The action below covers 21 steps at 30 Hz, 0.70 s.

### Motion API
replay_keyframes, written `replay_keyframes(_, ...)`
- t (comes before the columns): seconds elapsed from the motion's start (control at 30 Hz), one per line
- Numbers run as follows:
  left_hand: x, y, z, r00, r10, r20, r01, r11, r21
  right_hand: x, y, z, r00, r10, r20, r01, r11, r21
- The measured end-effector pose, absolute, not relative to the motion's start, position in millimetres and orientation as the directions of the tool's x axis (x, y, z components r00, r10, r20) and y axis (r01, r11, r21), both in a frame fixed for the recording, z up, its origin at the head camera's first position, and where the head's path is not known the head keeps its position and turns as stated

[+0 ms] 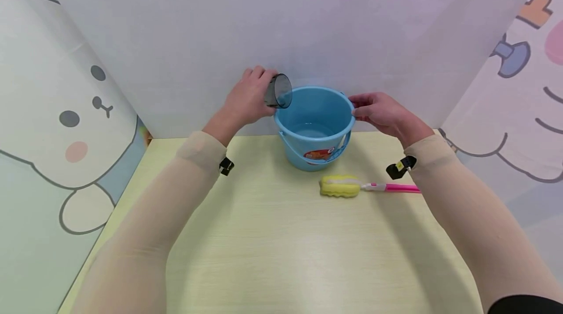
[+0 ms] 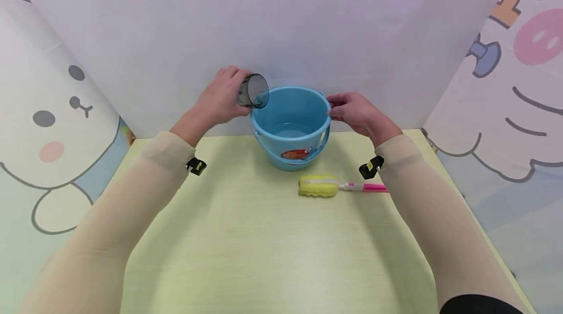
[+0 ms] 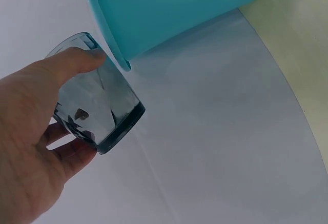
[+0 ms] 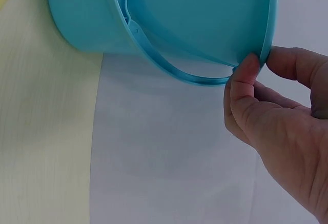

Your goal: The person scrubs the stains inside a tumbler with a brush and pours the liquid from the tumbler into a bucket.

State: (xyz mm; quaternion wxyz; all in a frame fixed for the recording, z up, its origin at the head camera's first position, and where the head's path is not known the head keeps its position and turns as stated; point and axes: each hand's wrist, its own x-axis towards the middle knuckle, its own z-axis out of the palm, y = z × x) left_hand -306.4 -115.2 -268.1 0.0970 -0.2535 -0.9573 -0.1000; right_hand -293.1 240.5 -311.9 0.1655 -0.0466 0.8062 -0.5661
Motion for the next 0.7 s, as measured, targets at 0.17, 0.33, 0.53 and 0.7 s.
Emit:
replay_keyframes(0.17,-307.2,-114.6,-268.9,-0.842,0.478,0.250,0.516,0.849,0.117,-293.4,240.2,-311.8,-0.940,-0.265,-0.213,0.110,0.357,-0.928)
replay_keyframes(0.33,-307.3,-115.1,-270.2,-0.832,0.488,0.263,0.527,0.843,0.102,-293.2,239.4,-311.7,-0.940,-0.265,-0.213,0.109,0.357,-0.928)
replay_keyframes(0.53,-307.9,-115.6,-271.9,-0.826,0.496,0.268,0.532,0.843,0.077,-293.4,238.9,-312.5,-0.941,-0.265,-0.211,0.108,0.356,-0.928)
replay_keyframes(0.7,-308.0,-115.3,-272.5,-0.825,0.495,0.272,0.530,0.845,0.067,-293.7,238.4,-313.1,-0.940,-0.268,-0.209,0.104,0.357,-0.928)
